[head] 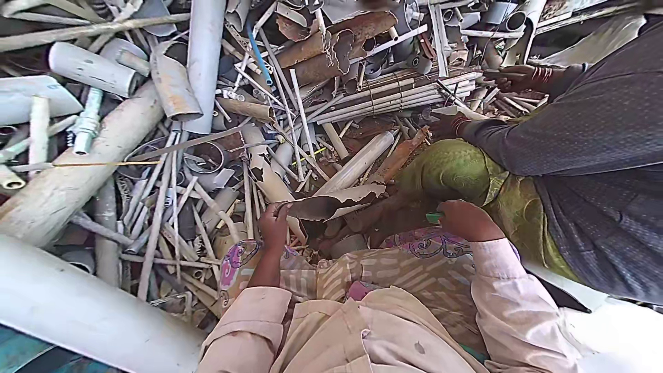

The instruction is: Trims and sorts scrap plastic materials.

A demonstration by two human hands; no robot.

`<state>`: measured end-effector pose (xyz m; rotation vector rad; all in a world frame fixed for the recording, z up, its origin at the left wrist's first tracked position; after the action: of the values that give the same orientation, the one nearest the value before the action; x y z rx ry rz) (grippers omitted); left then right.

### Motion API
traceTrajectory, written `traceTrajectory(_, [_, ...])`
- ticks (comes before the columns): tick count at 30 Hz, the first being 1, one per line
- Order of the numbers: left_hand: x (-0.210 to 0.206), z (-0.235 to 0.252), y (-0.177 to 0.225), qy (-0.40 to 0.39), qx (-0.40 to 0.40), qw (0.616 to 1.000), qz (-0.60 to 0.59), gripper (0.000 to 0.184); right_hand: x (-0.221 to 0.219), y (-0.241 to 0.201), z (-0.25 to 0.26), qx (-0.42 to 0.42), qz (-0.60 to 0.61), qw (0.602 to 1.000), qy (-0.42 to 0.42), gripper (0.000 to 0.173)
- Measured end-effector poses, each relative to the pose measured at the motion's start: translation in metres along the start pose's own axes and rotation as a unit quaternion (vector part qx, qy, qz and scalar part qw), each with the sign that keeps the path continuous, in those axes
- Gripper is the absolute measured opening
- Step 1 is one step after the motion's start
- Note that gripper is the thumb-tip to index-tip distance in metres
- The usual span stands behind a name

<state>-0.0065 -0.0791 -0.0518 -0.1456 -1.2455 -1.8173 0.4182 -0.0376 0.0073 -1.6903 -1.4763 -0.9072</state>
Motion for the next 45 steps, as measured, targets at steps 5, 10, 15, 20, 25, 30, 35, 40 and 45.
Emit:
traceTrajectory(5, [-0.008, 0.012, -0.003, 0.023, 0.009, 1.0, -0.011, 0.028, -0.027, -0.035, 0.041, 0.008, 0.053, 0.999, 0.009, 0.038])
traceTrajectory(10, [-0.028, 0.015, -0.018, 0.061, 0.043, 0.99, -0.121, 0.026, -0.047, -0.078, 0.059, 0.004, 0.087, 0.995, 0.038, 0.04])
traceTrajectory(15, [-0.044, 0.006, -0.02, 0.007, -0.059, 0.988, -0.144, 0.035, -0.08, -0.087, 0.096, 0.031, 0.172, 0.984, 0.022, 0.04])
traceTrajectory(20, [-0.058, 0.001, -0.02, -0.013, -0.145, 0.973, -0.178, 0.042, -0.083, -0.08, 0.115, 0.118, 0.204, 0.972, 0.02, 0.035])
traceTrajectory(25, [-0.068, -0.009, -0.016, -0.055, -0.198, 0.963, -0.177, 0.036, -0.076, -0.116, 0.09, 0.056, 0.06, 0.997, -0.016, 0.038])
traceTrajectory(30, [-0.074, -0.014, -0.009, -0.09, -0.236, 0.95, -0.182, 0.035, -0.1, -0.13, 0.107, 0.043, 0.045, 0.998, -0.006, 0.04])
traceTrajectory(35, [-0.07, -0.015, -0.006, -0.11, -0.248, 0.948, -0.167, 0.034, -0.07, -0.104, 0.096, 0.096, 0.041, 0.994, -0.019, 0.039])
traceTrajectory(40, [-0.073, -0.013, -0.011, -0.101, -0.238, 0.954, -0.153, 0.029, -0.052, -0.077, 0.096, 0.159, 0.054, 0.986, -0.009, 0.035])
traceTrajectory(45, [-0.075, -0.011, -0.012, -0.105, -0.226, 0.957, -0.147, 0.028, -0.066, -0.094, 0.096, 0.096, -0.015, 0.995, -0.003, 0.039])
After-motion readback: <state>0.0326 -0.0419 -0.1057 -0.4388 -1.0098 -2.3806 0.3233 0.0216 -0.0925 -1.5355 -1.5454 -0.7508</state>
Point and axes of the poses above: each hand's wrist, its own z-axis towards the middle knuckle, its own x-axis out of the back of the hand, y = z × x, the point moved 2 cm from there along z, towards the middle knuckle, and after that the axes turned 8 degrees about -x, right-handed, at the moved point
